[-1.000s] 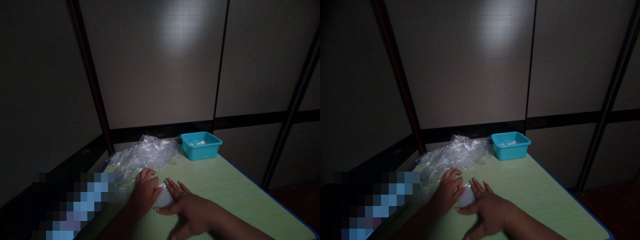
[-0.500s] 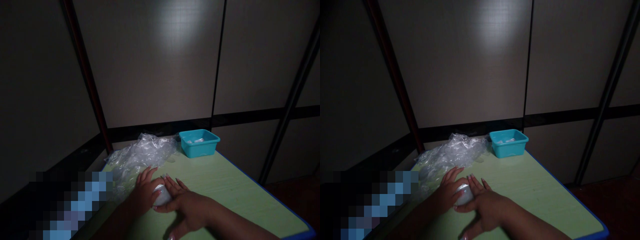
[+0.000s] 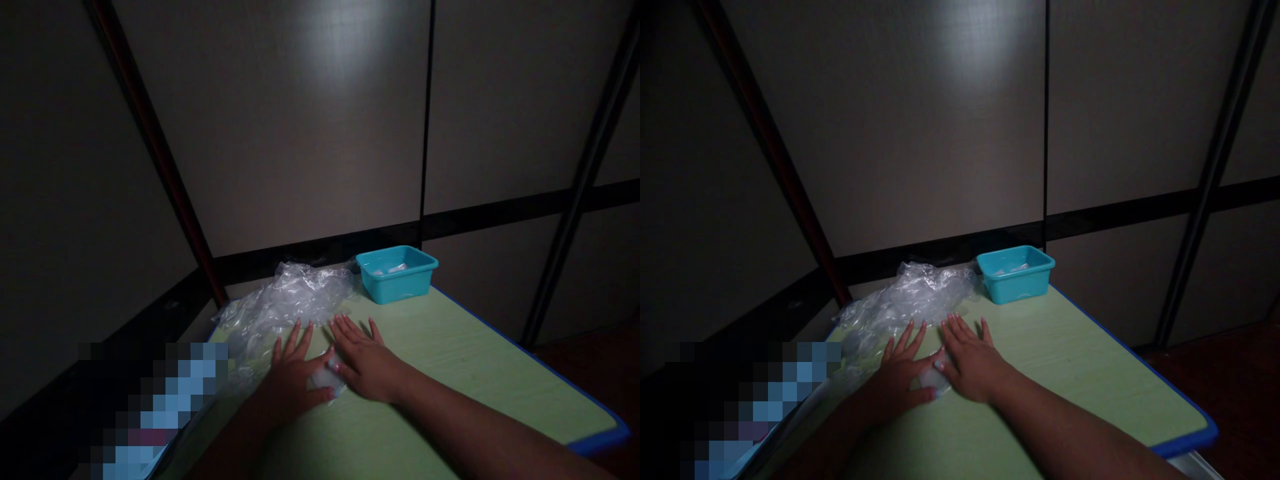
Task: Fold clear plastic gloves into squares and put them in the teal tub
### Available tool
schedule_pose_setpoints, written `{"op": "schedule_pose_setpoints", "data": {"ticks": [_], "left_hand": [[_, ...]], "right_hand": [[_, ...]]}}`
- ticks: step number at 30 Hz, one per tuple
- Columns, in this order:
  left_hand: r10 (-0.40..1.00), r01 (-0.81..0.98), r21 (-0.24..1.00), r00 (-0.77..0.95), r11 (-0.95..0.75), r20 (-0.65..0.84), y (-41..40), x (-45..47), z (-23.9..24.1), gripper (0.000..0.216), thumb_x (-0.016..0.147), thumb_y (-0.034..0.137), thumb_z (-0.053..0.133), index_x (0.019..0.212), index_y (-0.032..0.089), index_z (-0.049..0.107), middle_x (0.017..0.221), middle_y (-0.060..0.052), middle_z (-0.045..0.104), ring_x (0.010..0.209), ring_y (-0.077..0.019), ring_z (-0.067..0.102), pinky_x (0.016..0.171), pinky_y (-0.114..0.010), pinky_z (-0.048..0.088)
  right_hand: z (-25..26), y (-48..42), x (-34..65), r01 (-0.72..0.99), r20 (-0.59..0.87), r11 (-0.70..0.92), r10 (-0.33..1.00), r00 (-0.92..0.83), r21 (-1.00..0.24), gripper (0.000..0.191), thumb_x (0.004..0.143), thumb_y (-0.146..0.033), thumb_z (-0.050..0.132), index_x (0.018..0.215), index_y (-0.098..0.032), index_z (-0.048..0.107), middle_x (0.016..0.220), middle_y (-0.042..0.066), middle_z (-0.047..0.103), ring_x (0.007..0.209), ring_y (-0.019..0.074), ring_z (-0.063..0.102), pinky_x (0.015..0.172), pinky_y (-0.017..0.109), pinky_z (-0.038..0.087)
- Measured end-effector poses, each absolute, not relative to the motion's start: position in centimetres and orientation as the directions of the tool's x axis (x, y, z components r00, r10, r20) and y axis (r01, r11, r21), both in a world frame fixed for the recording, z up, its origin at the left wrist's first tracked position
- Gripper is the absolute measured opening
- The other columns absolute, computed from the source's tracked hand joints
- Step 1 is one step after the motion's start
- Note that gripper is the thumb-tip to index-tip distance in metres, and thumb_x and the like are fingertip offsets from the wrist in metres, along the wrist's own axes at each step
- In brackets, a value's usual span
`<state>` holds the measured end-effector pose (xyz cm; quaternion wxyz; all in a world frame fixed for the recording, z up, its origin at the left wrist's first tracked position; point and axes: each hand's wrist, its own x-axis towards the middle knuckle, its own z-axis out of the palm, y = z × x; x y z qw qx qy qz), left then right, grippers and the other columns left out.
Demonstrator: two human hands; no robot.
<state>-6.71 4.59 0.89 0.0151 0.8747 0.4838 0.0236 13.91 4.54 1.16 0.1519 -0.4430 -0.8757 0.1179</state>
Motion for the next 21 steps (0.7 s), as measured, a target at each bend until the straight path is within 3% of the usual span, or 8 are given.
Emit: {"op": "schedule_pose_setpoints", "data": {"ticks": [5,11,15,21], "left_hand": [[0.865,0.863,0.061,0.502,-0.501,0.005,4.5,-6.5,1.1,0.081,0.067,0.073,0.046,0.136,0.040,0.019,0.147,-0.005,-0.006,0.130,-0.0375,-0.012,0.097,-0.065,0.004],[0.870,0.868,0.064,0.492,-0.493,0.024,4.4,-6.5,1.0,0.081,0.066,0.073,0.047,0.136,0.039,0.022,0.146,-0.008,-0.004,0.131,-0.0367,-0.010,0.096,-0.066,0.001],[0.882,0.880,0.055,0.471,-0.472,0.027,4.6,-6.5,0.7,0.085,0.066,0.075,0.045,0.137,0.037,0.018,0.146,-0.009,-0.002,0.131,-0.0368,-0.010,0.095,-0.066,-0.001],[0.892,0.891,0.062,0.444,-0.449,0.083,4.6,-6.9,0.2,0.089,0.065,0.075,0.045,0.139,0.030,0.020,0.147,-0.009,0.000,0.132,-0.0358,-0.008,0.097,-0.065,-0.001]], "right_hand": [[1.2,5.1,14.5,0.759,0.043,0.566,0.810,-0.585,-0.321,0.064,0.086,-0.046,0.037,0.141,-0.031,0.008,0.147,0.007,-0.003,0.134,0.0276,-0.007,0.096,0.062,-0.012],[0.9,5.5,15.2,0.791,0.066,0.507,0.853,-0.518,-0.342,0.055,0.088,-0.037,0.034,0.139,-0.034,0.014,0.148,0.005,0.000,0.134,0.0272,-0.007,0.094,0.062,-0.014],[1.1,5.2,15.0,0.757,0.108,0.537,0.835,-0.539,-0.372,0.054,0.089,-0.048,0.028,0.140,-0.033,0.014,0.148,0.006,0.000,0.134,0.0265,-0.006,0.096,0.061,-0.013],[1.1,5.2,15.0,0.726,0.047,0.593,0.784,-0.618,-0.348,0.057,0.084,-0.053,0.039,0.136,-0.039,0.021,0.147,0.004,-0.002,0.133,0.0292,-0.008,0.095,0.062,-0.011]]}}
